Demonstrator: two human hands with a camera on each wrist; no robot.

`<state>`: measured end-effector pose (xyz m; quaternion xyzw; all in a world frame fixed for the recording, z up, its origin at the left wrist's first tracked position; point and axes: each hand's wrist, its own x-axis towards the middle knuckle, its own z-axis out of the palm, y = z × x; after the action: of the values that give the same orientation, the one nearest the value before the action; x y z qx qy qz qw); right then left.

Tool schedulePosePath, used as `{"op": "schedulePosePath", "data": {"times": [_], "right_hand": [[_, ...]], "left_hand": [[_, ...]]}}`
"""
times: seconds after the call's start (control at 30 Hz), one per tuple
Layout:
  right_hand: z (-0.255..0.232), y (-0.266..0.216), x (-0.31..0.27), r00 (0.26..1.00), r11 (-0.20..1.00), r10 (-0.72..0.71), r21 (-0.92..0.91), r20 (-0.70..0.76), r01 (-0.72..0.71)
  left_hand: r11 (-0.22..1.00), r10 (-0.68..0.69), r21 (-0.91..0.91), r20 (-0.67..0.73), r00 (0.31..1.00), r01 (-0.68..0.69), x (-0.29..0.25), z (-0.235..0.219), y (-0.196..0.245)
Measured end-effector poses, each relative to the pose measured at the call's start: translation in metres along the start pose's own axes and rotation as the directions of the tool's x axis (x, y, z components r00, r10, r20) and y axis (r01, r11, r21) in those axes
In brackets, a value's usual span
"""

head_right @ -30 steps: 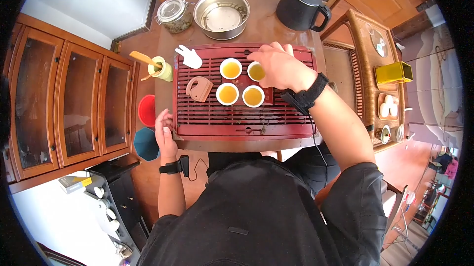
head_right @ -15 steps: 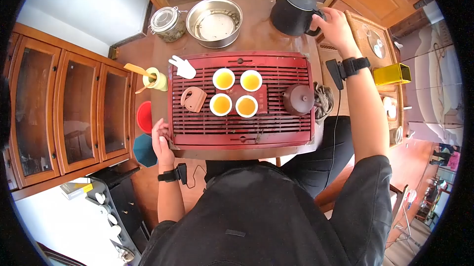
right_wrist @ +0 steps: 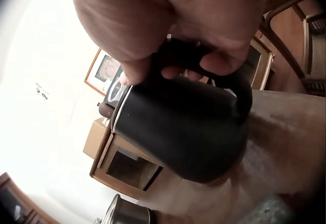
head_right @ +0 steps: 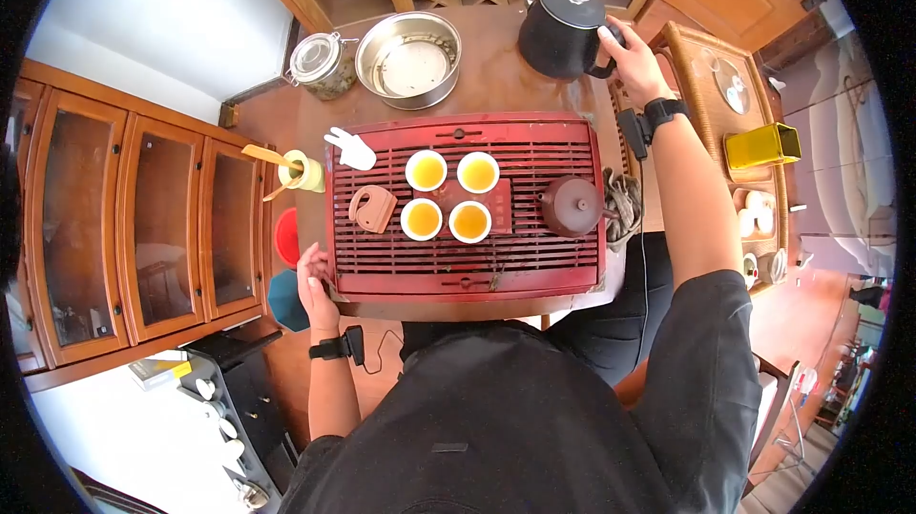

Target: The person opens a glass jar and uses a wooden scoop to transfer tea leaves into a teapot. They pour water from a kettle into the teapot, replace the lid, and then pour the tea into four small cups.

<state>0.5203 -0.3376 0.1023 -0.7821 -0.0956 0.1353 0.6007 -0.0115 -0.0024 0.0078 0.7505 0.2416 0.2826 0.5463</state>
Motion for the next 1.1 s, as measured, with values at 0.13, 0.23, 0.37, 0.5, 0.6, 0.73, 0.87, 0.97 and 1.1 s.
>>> {"op": "schedulePosePath", "data": {"times": [0.13, 0.23, 0.37, 0.5, 0.6, 0.73, 0.87, 0.97, 1.1], "right_hand": [[0.007, -0.002, -0.008, 0.999, 0.996, -0.042, 0.077, -0.011, 0.043], [0.004, -0.01, -0.019, 0.999, 0.998, -0.038, 0.047, -0.017, 0.039], [-0.013, -0.015, -0.026, 0.995, 0.99, -0.095, 0.101, 0.015, 0.093], [-0.033, -0.047, -0.054, 0.989, 0.989, -0.114, 0.111, 0.097, 0.103], [-0.039, -0.059, -0.078, 0.987, 0.974, -0.113, 0.211, 0.116, 0.086], [-0.053, -0.061, -0.1, 0.966, 0.981, -0.111, 0.179, 0.232, 0.07], [-0.049, -0.069, -0.132, 0.96, 0.998, -0.037, 0.057, 0.276, 0.022], [-0.052, -0.048, -0.127, 0.934, 0.999, -0.023, 0.043, 0.356, 0.008], [-0.052, -0.045, -0.134, 0.923, 1.0, 0.016, 0.002, 0.384, -0.018]], "left_hand": [[1.0, 0.017, 0.016, -0.018, 1.0, -0.016, 0.0, 0.001, 0.0], [1.0, 0.019, 0.011, -0.023, 1.0, -0.019, -0.001, 0.001, -0.001], [1.0, 0.019, -0.006, -0.013, 1.0, -0.019, 0.0, 0.001, 0.0], [1.0, -0.018, -0.007, 0.018, 1.0, 0.018, -0.001, 0.0, 0.005], [1.0, -0.011, -0.003, 0.012, 1.0, 0.011, 0.0, 0.001, 0.005], [1.0, -0.003, -0.009, -0.007, 1.0, 0.003, 0.0, 0.0, 0.006], [1.0, -0.001, -0.031, -0.014, 1.0, 0.0, -0.003, 0.001, -0.001], [1.0, 0.028, -0.003, -0.019, 0.999, -0.028, -0.002, 0.002, 0.0], [1.0, 0.003, 0.012, 0.016, 1.0, -0.003, -0.003, 0.0, 0.003]]}}
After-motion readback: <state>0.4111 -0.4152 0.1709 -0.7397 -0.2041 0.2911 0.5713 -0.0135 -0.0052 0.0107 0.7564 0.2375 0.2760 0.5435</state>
